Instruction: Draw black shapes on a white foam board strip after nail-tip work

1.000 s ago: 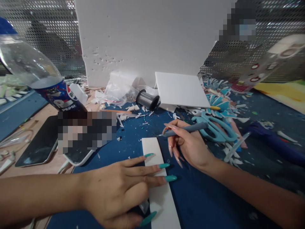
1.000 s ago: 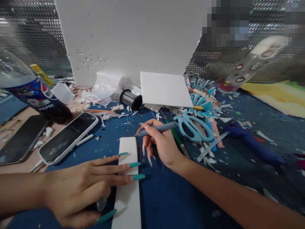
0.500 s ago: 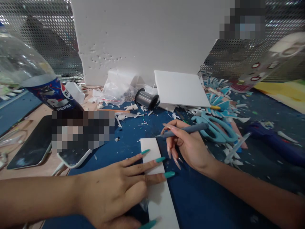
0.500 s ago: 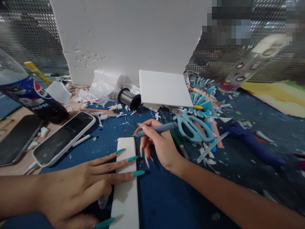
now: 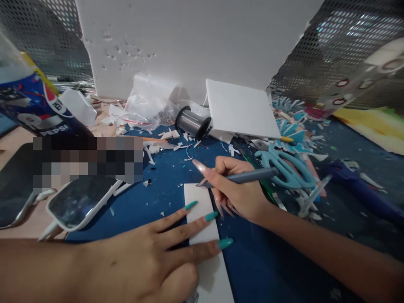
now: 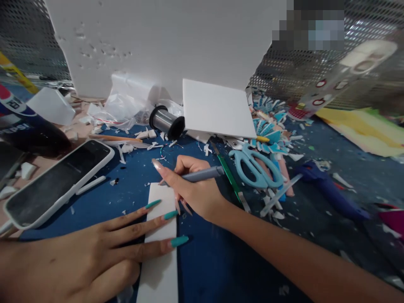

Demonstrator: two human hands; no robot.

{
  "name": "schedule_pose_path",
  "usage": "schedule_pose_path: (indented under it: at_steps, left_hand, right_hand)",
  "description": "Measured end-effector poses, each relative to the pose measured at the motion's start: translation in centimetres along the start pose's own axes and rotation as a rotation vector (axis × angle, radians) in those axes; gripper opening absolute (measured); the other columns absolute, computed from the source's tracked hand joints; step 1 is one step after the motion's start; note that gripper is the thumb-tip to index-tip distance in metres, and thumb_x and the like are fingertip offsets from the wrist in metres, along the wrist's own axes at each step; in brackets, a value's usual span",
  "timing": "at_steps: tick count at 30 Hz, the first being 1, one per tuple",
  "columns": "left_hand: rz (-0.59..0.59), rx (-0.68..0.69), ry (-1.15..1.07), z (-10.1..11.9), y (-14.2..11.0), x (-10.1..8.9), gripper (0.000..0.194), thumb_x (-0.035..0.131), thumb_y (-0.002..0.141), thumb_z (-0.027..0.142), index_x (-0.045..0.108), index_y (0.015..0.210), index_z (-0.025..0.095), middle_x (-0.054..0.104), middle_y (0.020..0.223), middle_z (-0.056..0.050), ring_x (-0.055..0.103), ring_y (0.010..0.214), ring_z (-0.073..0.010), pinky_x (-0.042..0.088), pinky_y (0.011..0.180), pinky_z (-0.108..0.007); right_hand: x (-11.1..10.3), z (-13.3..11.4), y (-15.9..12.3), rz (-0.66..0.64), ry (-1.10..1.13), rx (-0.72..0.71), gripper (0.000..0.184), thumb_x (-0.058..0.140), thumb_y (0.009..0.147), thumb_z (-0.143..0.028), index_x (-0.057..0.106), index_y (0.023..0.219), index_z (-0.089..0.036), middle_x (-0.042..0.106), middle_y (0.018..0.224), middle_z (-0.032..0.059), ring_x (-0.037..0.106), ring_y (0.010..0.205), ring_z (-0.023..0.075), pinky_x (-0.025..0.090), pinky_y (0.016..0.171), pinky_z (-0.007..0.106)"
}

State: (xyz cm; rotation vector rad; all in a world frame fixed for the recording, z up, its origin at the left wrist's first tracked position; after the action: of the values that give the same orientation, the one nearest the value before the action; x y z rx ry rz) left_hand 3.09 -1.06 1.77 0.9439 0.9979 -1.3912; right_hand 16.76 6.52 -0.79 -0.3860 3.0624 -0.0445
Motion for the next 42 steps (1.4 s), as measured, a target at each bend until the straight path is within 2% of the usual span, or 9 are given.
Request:
schedule_pose_path:
  at_steps: [6,11,15,19,23,28,33,36,42]
  left_hand:
    - [0.022,-0.035,-0.054,-0.4,-0.1,-0.5,0.024,0.049,0.091,0.032,0.064,0.097,0.015,0.039,0.146,-0.006,0.038,0.133,-0.0348,0.036,0.111,-0.051]
    - [0.074,-0.014,-0.102,-0.4,-0.3,-0.6,0.023,0.058,0.085,0.037,0.066,0.096,0.018,0.040,0.146,0.001,0.036,0.135,-0.0338,0.030,0.116,-0.050]
    - [-0.057,-0.007,-0.101,-0.5,0.1,-0.4,0.028,0.054,0.087,0.040,0.066,0.100,0.017,0.034,0.148,-0.001,0.029,0.137,-0.0372,0.032,0.112,-0.055]
    - [-0.143,-0.012,-0.120,-0.4,0.4,-0.4,0.027,0.053,0.089,0.034,0.066,0.100,0.014,0.035,0.147,-0.004,0.028,0.137,-0.0338,0.040,0.110,-0.047]
    - [-0.069,-0.032,-0.174,-0.3,0.3,-0.5,0.024,0.054,0.087,0.031,0.068,0.095,0.014,0.036,0.146,-0.004,0.027,0.138,-0.0299,0.039,0.111,-0.039]
    - [-0.089,-0.032,-0.171,-0.3,0.1,0.2,0.028,0.053,0.087,0.038,0.068,0.091,0.015,0.035,0.146,-0.005,0.024,0.139,-0.0306,0.036,0.112,-0.040]
    - [0.026,-0.016,-0.165,-0.4,-0.3,-0.1,0.027,0.053,0.089,0.036,0.067,0.095,0.014,0.036,0.147,-0.004,0.026,0.139,-0.0299,0.035,0.113,-0.039]
    - [0.013,-0.006,-0.155,-0.4,-0.4,0.1,0.027,0.052,0.090,0.035,0.067,0.096,0.014,0.037,0.146,-0.005,0.028,0.138,-0.0306,0.036,0.113,-0.040]
    - [0.096,-0.011,-0.140,-0.5,-0.6,0.0,0.024,0.054,0.089,0.033,0.066,0.098,0.015,0.038,0.146,-0.004,0.029,0.138,-0.0284,0.035,0.114,-0.037]
  right_hand:
    - [0.2,-0.2,0.0,-0.017,-0.112,-0.026,0.046,0.066,0.082,-0.036,0.035,0.052,-0.020,0.044,0.036,-0.0086,0.037,0.024,0.0030,0.027,0.025,0.015]
    - [-0.4,-0.1,0.1,0.007,-0.168,-0.085,0.047,0.065,0.084,-0.033,0.034,0.051,-0.020,0.041,0.035,-0.0100,0.039,0.024,0.0035,0.036,0.035,0.020]
    - [-0.4,0.1,0.2,0.004,-0.192,-0.095,0.047,0.064,0.085,-0.031,0.033,0.051,-0.020,0.041,0.036,-0.0101,0.040,0.026,0.0043,0.042,0.041,0.022]
    - [-0.5,0.1,0.0,0.007,-0.246,-0.138,0.046,0.063,0.086,-0.029,0.034,0.051,-0.020,0.041,0.038,-0.0098,0.040,0.031,0.0046,0.050,0.055,0.026]
    - [-0.4,0.0,-0.2,0.003,-0.299,-0.173,0.044,0.061,0.086,-0.025,0.035,0.051,-0.021,0.043,0.040,-0.0093,0.039,0.032,0.0052,0.051,0.058,0.028]
    - [-0.3,-0.4,-0.2,0.017,-0.341,-0.233,0.044,0.059,0.086,-0.022,0.034,0.051,-0.021,0.041,0.041,-0.0083,0.040,0.036,0.0066,0.049,0.056,0.027]
    - [-0.2,-0.4,-0.2,0.022,-0.356,-0.215,0.046,0.059,0.087,-0.026,0.032,0.050,-0.022,0.040,0.041,-0.0075,0.040,0.038,0.0074,0.051,0.057,0.028]
    - [-0.2,-0.3,-0.3,0.020,-0.363,-0.200,0.046,0.059,0.088,-0.027,0.033,0.051,-0.022,0.041,0.042,-0.0067,0.040,0.040,0.0083,0.051,0.058,0.029]
    - [-0.2,-0.5,-0.3,0.034,-0.436,-0.221,0.045,0.059,0.087,-0.028,0.035,0.050,-0.022,0.041,0.043,-0.0061,0.039,0.041,0.0083,0.047,0.054,0.027]
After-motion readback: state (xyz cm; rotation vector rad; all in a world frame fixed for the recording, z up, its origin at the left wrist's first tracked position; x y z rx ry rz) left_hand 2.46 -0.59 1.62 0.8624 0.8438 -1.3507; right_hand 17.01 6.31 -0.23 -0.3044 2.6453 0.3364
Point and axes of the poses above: each hand's wrist, its own y-axis towards the middle knuckle, its own x-axis out of the palm, z = x × y, the point moved 5 cm from there along y, towards the middle knuckle
